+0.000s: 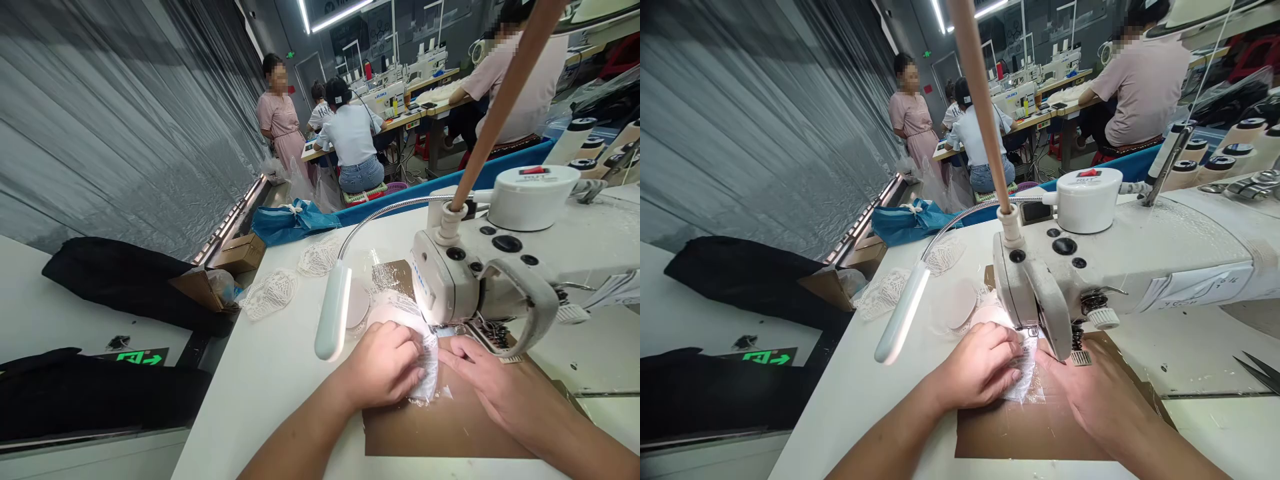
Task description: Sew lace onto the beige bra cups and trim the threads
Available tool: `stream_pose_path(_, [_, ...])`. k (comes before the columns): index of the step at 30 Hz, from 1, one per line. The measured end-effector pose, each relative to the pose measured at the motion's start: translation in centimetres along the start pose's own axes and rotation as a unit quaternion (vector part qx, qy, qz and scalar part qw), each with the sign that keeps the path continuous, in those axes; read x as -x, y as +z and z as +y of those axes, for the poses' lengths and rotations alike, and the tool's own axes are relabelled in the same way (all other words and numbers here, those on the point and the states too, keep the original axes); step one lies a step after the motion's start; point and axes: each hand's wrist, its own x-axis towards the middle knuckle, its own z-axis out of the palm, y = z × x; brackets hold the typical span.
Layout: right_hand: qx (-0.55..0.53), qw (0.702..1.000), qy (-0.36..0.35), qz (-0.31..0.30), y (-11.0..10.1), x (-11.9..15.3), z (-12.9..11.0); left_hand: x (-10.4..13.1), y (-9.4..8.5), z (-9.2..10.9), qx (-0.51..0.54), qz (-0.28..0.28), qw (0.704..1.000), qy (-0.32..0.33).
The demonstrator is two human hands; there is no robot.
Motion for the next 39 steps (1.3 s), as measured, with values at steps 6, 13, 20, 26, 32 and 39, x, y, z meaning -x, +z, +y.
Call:
stream_pose_path(6, [0.043,0.999,-0.024,0.019,-1.0,-0.6,-0.5,0.0,-0.2,-0.4,-0.048,-0.025,0.995,0.089])
stream_pose_path(13, [0.034,0.999,-0.002,0.013,-1.3,-0.6,-0.6,0.3,-0.3,-0.5,-0.065,-0.026,0.994,0.081])
stream_pose_path(20, [0.121,0.993,0.008,0.005,0.2,-0.1,0.0,0.1,0.4,-0.2,-0.067,-0.003,0.997,0.049])
stream_pose_path(26, [0.15,0.988,0.026,-0.003,1.4,0.7,0.6,0.0,0.5,0.0,-0.074,0.011,0.997,0.035])
stream_pose_path(32, [0.051,0.996,-0.012,-0.067,0.1,0.8,0.5,0.2,0.3,-0.3,-0.051,0.022,0.997,0.052])
stream_pose_path(39, [-0.048,0.992,-0.065,-0.102,-0.6,0.9,0.6,0.4,0.3,-0.4,-0.019,-0.002,0.997,0.075])
